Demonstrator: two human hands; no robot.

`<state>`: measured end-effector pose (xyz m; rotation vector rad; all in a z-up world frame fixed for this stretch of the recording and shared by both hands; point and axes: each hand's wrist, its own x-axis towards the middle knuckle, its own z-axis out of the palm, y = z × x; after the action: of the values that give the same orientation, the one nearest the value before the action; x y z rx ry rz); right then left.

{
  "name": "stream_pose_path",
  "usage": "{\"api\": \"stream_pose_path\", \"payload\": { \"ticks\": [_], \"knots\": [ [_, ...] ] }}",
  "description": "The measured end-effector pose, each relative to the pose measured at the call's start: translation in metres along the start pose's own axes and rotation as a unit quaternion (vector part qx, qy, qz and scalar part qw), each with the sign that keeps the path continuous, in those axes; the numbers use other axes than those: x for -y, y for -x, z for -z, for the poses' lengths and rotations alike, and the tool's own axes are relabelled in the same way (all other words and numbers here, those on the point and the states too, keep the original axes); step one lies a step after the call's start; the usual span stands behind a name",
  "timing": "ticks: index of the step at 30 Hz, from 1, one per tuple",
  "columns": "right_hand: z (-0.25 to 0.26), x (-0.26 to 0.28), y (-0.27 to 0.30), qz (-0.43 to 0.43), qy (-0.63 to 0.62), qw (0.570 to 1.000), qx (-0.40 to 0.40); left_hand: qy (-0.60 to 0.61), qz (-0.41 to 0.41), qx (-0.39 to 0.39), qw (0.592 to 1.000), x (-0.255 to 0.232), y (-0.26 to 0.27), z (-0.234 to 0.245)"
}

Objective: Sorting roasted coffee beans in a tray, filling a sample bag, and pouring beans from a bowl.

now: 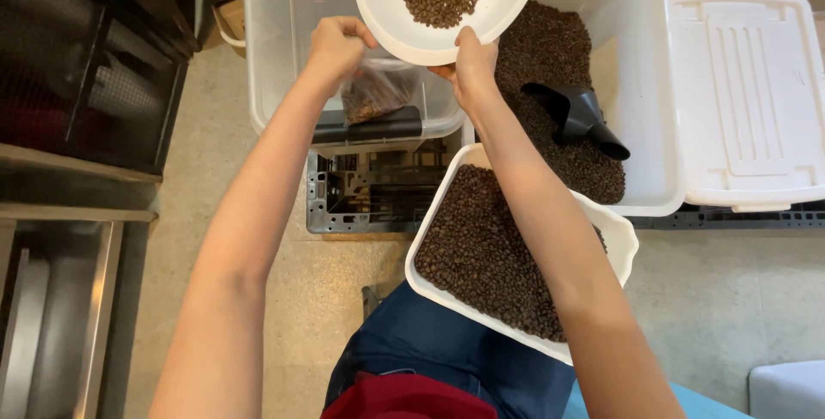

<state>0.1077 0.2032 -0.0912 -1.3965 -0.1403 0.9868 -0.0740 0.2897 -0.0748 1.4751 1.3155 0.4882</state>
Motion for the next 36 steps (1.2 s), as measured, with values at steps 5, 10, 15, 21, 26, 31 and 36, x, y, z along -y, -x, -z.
{"api": "stream_pose_path", "payload": {
  "ticks": [5,10,15,21,26,31,36],
  "knots": [
    [-0.006,0.001,0.006,-0.008,0.011,1.0,-0.018,-0.146,0.004,0.06,0.988,-0.001,-0.005,-0.003],
    [-0.002,0.004,0.016,0.008,0.029,0.999,-0.037,-0.016,0.027,0.068,0.997,0.011,-0.026,0.002],
    [0.003,-0.004,0.01,0.087,0.195,0.973,-0.083,0.231,0.054,0.11,0.965,0.022,-0.033,0.008],
    [0.001,-0.008,0.01,0.175,0.231,0.955,-0.062,0.212,0.023,0.171,0.962,0.005,-0.008,0.015],
    [-0.002,-0.002,0.016,0.17,0.261,0.949,-0.053,0.243,0.009,0.175,0.954,0.017,-0.015,0.016],
    [-0.002,-0.004,0.022,0.182,0.259,0.947,-0.05,0.302,0.036,0.168,0.938,0.024,-0.018,0.015],
    [0.003,-0.02,0.013,0.33,0.26,0.907,-0.012,0.319,0.01,0.175,0.931,0.03,-0.015,0.014]
  ]
}}
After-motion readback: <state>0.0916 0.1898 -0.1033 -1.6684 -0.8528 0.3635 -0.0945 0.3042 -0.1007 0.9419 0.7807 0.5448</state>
